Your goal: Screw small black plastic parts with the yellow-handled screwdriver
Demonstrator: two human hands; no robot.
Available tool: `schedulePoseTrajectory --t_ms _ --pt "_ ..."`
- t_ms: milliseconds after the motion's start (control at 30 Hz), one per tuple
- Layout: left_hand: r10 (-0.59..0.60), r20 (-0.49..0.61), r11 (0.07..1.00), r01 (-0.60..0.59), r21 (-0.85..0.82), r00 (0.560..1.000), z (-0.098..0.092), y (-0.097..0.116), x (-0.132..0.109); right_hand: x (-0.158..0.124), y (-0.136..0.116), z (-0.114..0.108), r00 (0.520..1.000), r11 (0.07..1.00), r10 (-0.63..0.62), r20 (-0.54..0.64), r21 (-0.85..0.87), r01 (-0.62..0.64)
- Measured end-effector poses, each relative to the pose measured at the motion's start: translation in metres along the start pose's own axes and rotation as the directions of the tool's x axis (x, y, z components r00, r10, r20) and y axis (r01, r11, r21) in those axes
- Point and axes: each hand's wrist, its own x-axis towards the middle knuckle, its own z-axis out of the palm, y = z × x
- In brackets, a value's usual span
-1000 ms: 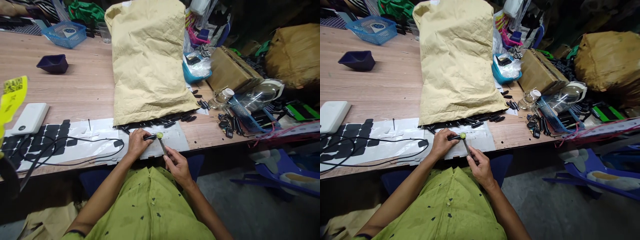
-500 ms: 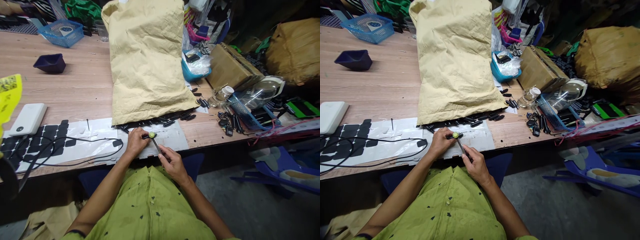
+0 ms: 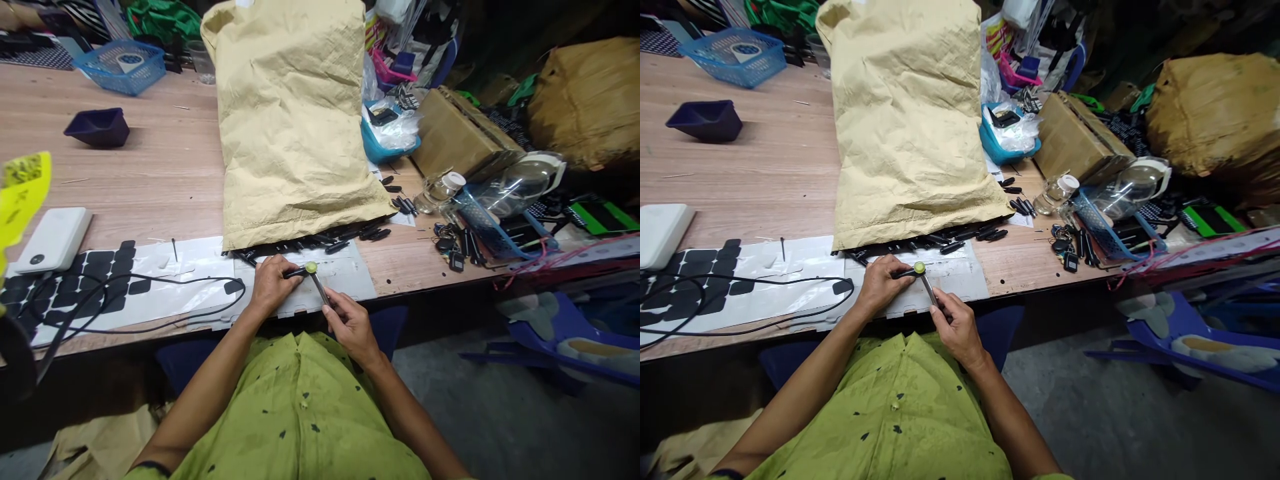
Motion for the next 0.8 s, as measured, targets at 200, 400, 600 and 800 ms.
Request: schedulePoseTrajectory --t_ms 200,400,600,800 --pt "0.006 -0.008 1.000 -0.006 0.009 1.000 0.001 -0.002 -0.001 0.004 0.004 -0.005 0.993 0.998 0.056 -0.104 -0.018 -0.058" --pt "0.055 -0.009 0.998 -0.055 0.030 0.998 0.002 -0.006 -0.006 0.004 0.012 -0.013 0.971 0.952 -0.059 -0.233 -0.305 -0.015" --pt "0.083 0.014 0.995 -0.084 0.059 0.996 0.001 -0.010 -0.008 -0.002 0.020 -0.008 0.952 0.916 -0.107 -0.287 -0.400 -0.018" --pt "0.101 0.042 0.993 -0.104 0.051 0.994 -0.002 -0.010 -0.009 0.000 0.021 -0.007 0.957 0.941 -0.080 -0.279 -0.337 -0.019"
